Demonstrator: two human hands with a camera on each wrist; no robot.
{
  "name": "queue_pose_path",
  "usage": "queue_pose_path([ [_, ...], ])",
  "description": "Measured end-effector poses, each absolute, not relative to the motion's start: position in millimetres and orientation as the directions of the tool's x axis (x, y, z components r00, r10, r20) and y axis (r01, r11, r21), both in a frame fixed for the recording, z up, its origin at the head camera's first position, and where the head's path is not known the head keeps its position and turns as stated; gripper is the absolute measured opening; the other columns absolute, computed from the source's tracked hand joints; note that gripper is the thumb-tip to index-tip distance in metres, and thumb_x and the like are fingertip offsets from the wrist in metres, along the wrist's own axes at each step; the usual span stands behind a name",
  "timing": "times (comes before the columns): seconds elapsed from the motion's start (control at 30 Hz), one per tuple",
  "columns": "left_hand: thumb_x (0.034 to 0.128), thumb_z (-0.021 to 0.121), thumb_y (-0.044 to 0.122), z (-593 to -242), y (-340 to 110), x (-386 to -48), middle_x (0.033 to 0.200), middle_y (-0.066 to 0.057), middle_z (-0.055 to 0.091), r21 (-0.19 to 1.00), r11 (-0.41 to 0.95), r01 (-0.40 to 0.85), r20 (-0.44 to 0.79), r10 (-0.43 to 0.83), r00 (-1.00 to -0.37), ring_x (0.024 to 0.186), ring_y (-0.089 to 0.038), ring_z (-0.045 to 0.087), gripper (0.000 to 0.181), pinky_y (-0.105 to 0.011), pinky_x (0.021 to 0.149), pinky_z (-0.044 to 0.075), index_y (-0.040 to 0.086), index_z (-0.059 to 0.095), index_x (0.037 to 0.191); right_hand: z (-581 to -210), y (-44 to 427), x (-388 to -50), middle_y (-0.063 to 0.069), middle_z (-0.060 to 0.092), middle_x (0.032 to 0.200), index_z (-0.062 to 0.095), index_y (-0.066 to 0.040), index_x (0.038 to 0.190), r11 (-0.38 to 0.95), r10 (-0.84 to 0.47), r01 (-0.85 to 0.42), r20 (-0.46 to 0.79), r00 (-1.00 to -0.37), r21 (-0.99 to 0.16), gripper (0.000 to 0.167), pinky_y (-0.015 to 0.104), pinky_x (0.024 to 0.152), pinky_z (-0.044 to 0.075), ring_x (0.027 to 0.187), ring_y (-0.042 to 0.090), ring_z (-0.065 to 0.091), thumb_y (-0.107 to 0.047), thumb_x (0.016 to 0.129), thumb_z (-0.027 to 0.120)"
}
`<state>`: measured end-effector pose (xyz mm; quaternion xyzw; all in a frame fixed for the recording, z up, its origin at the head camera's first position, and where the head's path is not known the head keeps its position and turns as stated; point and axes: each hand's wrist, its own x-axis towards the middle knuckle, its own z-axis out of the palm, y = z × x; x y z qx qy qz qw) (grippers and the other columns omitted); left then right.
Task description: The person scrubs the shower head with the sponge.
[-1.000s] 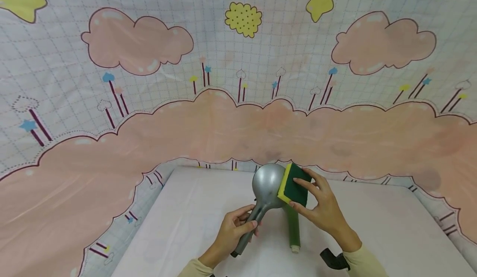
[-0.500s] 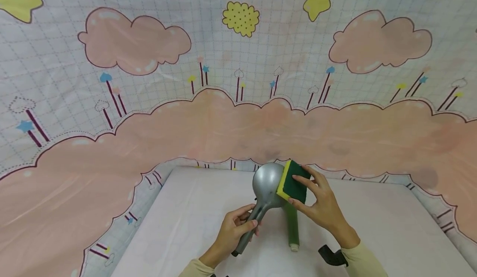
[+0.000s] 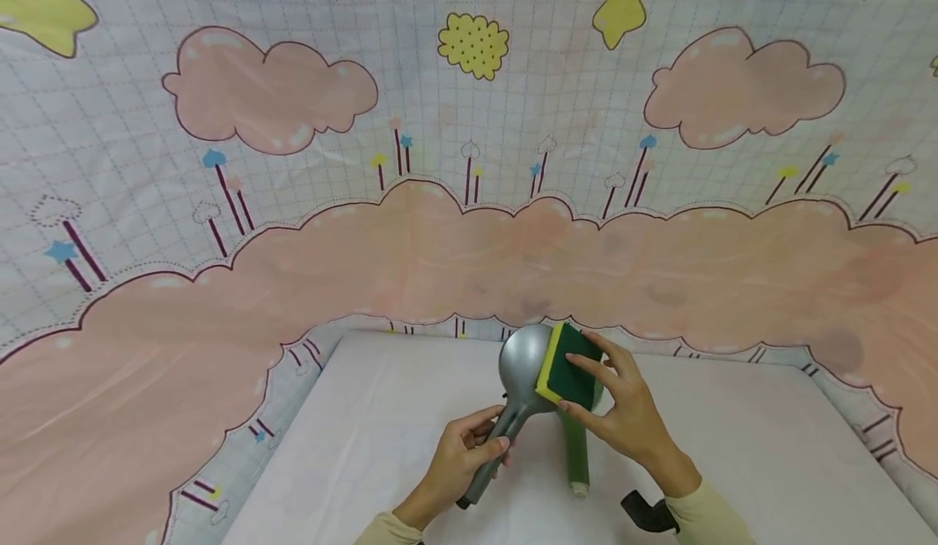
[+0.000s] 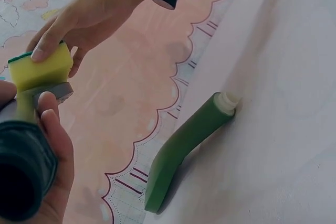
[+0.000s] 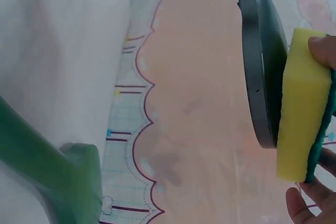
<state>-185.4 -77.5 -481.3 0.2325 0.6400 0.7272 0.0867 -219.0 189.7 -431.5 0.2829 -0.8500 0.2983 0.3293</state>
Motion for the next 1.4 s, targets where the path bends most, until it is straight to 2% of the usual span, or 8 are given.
queue_pose_path([
  [0.07,0.0949,0.061,0.009,-482,-78,-185,0.100,-0.045,0.055,0.973,-0.158,0.170,0.222,0.421,-0.880,0.071,-0.006,0.066,0.045,-0.020,0.058,0.051,-0.005,0.051,0.136,-431,188,-217,0.014,0.045,0.148,0.065,-0.022,0.127,0.660,-0.297,-0.681,0.722,-0.625,-0.318,0.065,0.037,0.095,0.047,0.130,0.029,0.044,-0.029,0.067,0.090],
  [0.2,0.0952,0.061,0.009,-482,-78,-185,0.102,-0.047,0.055,0.971,-0.143,0.193,0.236,0.419,-0.877,0.072,-0.005,0.066,0.044,-0.020,0.058,0.051,-0.004,0.052,0.136,-428,188,-217,0.015,0.045,0.148,0.064,-0.021,0.127,0.662,-0.297,-0.675,0.713,-0.635,-0.325,0.066,0.044,0.095,0.048,0.132,0.030,0.044,-0.028,0.067,0.090],
  [0.37,0.0947,0.063,0.011,-480,-77,-186,0.103,-0.043,0.060,0.970,-0.099,0.223,0.244,0.436,-0.866,0.074,-0.005,0.067,0.044,-0.021,0.061,0.052,-0.002,0.054,0.136,-424,190,-220,0.016,0.046,0.147,0.065,-0.019,0.127,0.670,-0.266,-0.657,0.715,-0.646,-0.345,0.067,0.041,0.094,0.051,0.130,0.031,0.046,-0.024,0.066,0.090],
  [0.57,0.0910,0.068,0.012,-481,-77,-184,0.103,-0.038,0.064,0.975,0.016,0.219,0.191,0.434,-0.881,0.075,-0.004,0.067,0.045,-0.021,0.068,0.053,0.002,0.058,0.134,-424,190,-224,0.017,0.045,0.147,0.064,-0.019,0.128,0.670,-0.253,-0.650,0.714,-0.653,-0.357,0.066,0.046,0.090,0.054,0.128,0.032,0.047,-0.022,0.066,0.089],
  [0.7,0.0907,0.068,0.012,-483,-76,-185,0.101,-0.035,0.066,0.975,0.040,0.221,0.183,0.426,-0.886,0.076,-0.005,0.068,0.045,-0.021,0.070,0.054,0.002,0.058,0.134,-429,188,-222,0.015,0.046,0.147,0.065,-0.021,0.127,0.673,-0.252,-0.650,0.716,-0.651,-0.353,0.066,0.032,0.094,0.051,0.128,0.031,0.047,-0.024,0.066,0.090],
  [0.77,0.0905,0.068,0.012,-483,-76,-185,0.100,-0.033,0.067,0.973,0.048,0.227,0.187,0.420,-0.888,0.076,-0.005,0.068,0.045,-0.022,0.071,0.054,0.002,0.059,0.133,-431,187,-220,0.014,0.046,0.147,0.065,-0.022,0.126,0.674,-0.263,-0.656,0.721,-0.641,-0.338,0.065,0.030,0.097,0.050,0.128,0.031,0.047,-0.026,0.066,0.090],
  [0.93,0.0902,0.069,0.012,-482,-76,-185,0.097,-0.029,0.069,0.970,0.060,0.234,0.190,0.409,-0.892,0.076,-0.005,0.068,0.045,-0.021,0.071,0.054,0.002,0.059,0.133,-432,183,-214,0.012,0.045,0.149,0.065,-0.023,0.127,0.682,-0.311,-0.672,0.716,-0.625,-0.290,0.067,0.043,0.098,0.052,0.131,0.030,0.045,-0.030,0.065,0.091],
  [1.4,0.0896,0.070,0.012,-481,-69,-186,0.092,-0.026,0.069,0.964,0.067,0.256,0.206,0.417,-0.885,0.072,-0.004,0.067,0.042,-0.020,0.069,0.055,0.003,0.062,0.130,-427,181,-211,0.014,0.046,0.148,0.065,-0.022,0.127,0.676,-0.324,-0.682,0.717,-0.617,-0.281,0.066,0.046,0.099,0.050,0.131,0.031,0.045,-0.033,0.067,0.090],
])
